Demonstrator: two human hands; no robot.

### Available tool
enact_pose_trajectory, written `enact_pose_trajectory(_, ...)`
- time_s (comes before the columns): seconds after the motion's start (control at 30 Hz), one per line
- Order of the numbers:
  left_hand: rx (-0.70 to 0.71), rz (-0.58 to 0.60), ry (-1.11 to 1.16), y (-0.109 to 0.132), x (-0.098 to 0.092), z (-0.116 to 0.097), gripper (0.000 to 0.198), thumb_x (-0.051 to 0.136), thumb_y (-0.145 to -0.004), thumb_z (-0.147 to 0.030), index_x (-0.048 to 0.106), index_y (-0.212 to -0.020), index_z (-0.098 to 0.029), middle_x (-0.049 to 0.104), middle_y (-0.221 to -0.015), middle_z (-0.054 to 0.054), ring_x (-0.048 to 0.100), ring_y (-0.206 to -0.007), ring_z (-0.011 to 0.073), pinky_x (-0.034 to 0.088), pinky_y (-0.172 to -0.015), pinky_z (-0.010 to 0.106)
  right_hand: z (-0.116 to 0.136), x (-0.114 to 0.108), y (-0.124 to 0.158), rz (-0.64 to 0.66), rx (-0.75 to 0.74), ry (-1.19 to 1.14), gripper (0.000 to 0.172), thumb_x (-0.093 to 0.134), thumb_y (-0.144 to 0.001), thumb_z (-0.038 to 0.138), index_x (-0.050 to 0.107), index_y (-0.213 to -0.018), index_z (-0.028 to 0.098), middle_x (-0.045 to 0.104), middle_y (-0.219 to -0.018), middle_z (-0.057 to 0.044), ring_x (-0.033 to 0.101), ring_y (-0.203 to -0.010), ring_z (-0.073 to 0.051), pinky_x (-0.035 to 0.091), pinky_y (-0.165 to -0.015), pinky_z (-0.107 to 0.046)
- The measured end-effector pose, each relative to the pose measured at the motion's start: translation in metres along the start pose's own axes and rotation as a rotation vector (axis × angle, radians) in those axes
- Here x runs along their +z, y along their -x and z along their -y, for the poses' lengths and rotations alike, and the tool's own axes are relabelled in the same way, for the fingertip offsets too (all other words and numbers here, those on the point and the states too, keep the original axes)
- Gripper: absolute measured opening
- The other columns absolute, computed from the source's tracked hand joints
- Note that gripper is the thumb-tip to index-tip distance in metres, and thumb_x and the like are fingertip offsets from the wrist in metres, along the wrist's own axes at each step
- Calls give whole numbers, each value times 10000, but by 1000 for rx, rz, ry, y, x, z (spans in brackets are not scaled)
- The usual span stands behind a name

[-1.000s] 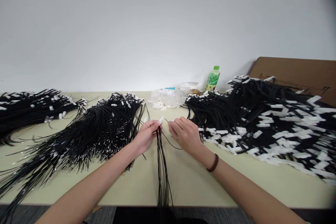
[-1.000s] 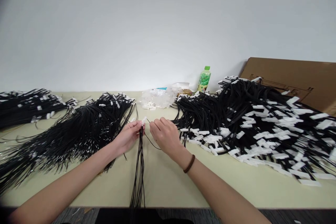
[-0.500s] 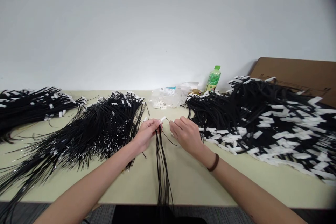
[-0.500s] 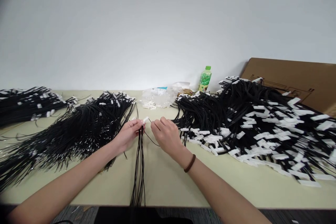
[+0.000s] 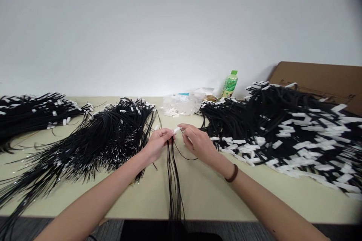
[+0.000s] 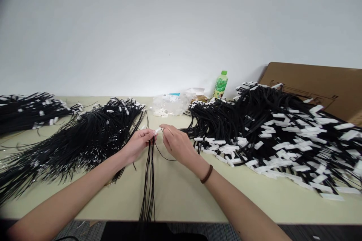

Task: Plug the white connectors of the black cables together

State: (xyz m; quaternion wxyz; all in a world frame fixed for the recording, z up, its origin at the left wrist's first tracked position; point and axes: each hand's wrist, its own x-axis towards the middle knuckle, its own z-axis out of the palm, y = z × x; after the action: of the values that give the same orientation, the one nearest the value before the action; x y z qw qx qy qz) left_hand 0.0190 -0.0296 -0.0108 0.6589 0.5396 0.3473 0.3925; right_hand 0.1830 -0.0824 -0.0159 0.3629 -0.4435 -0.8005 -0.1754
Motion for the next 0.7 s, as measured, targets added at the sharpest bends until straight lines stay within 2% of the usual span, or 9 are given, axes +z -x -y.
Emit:
enact_pose_trajectory(0.5,-2,16,8,-2,-1,5,287,748,-577,-392,641,-635,-132,590,-622,15,498,-616,108,376,-646,249,1,-1,-2,49,21,-17,140,327,-895,136,454,-842,160,569,-1053,-71,545,-933,-145,481,-744,-277)
enact_pose_trajectory(0.6,-6,-19,20,-3,-1,4,269,751,-574,-370,640,-626,-131,584,-612,14,491,-601,105,369,-628,245,2,1,-2,-1,50,14,147,346,-897,159,478,-834,159,572,-1051,-75,537,-914,-146,481,-748,-283)
enact_pose_trajectory(0.7,-9,-52,40,-2,0,3,247,748,-580,-348,645,-640,-132,584,-612,12,490,-597,103,367,-617,241,4,1,-3,-74,41,70,134,410,-880,188,521,-951,161,544,-1119,-93,490,-1010,-183,463,-834,-340)
